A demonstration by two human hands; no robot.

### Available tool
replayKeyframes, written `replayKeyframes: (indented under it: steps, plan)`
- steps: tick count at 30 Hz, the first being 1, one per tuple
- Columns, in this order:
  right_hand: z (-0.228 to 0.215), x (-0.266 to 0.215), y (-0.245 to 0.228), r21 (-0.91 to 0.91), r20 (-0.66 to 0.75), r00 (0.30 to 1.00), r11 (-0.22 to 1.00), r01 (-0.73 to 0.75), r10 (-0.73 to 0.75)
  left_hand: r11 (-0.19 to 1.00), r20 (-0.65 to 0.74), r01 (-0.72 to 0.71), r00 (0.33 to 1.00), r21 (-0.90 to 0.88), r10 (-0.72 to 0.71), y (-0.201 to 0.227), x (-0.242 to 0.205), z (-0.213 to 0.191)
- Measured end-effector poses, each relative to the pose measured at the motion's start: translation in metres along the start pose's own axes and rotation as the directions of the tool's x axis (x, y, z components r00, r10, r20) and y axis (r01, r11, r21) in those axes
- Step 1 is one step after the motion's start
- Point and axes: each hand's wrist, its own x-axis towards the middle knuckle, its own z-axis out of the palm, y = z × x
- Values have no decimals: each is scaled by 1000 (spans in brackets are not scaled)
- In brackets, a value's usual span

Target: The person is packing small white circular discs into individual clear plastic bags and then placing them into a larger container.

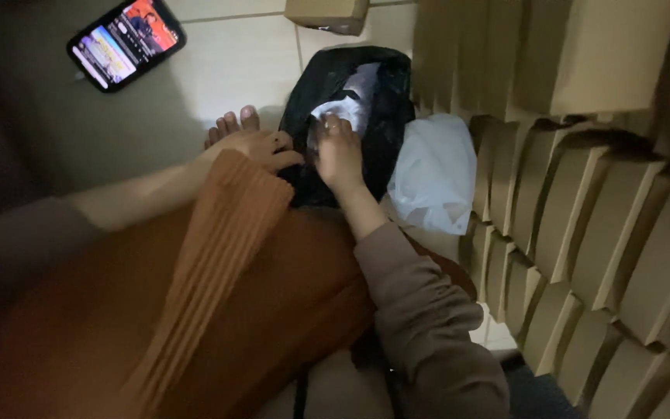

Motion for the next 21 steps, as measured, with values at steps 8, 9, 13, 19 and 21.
replayKeyframes:
  steps: [8, 9, 13, 19, 21]
  plan:
    - [36, -18, 14, -185, -363, 923, 981, 61, -126, 681, 574, 732, 556, 6, -602, 22, 21, -41]
    - [38, -18, 17, -180, -370, 922, 983, 48, -113, 690, 576, 723, 559, 14, -597, 6, 7, 2]
    - [6, -26, 14, 53, -460, 885, 993, 105, -70, 828, 415, 559, 742, 51, -526, -29, -21, 97]
    - [-48, -52, -6, 260, -538, 842, 955, 139, 24, 852, 355, 524, 795, 5, -491, 8, 5, 36]
    - [-63, -60, -7, 309, -554, 831, 940, 147, 52, 686, 413, 727, 626, -2, -662, 45, 26, -17]
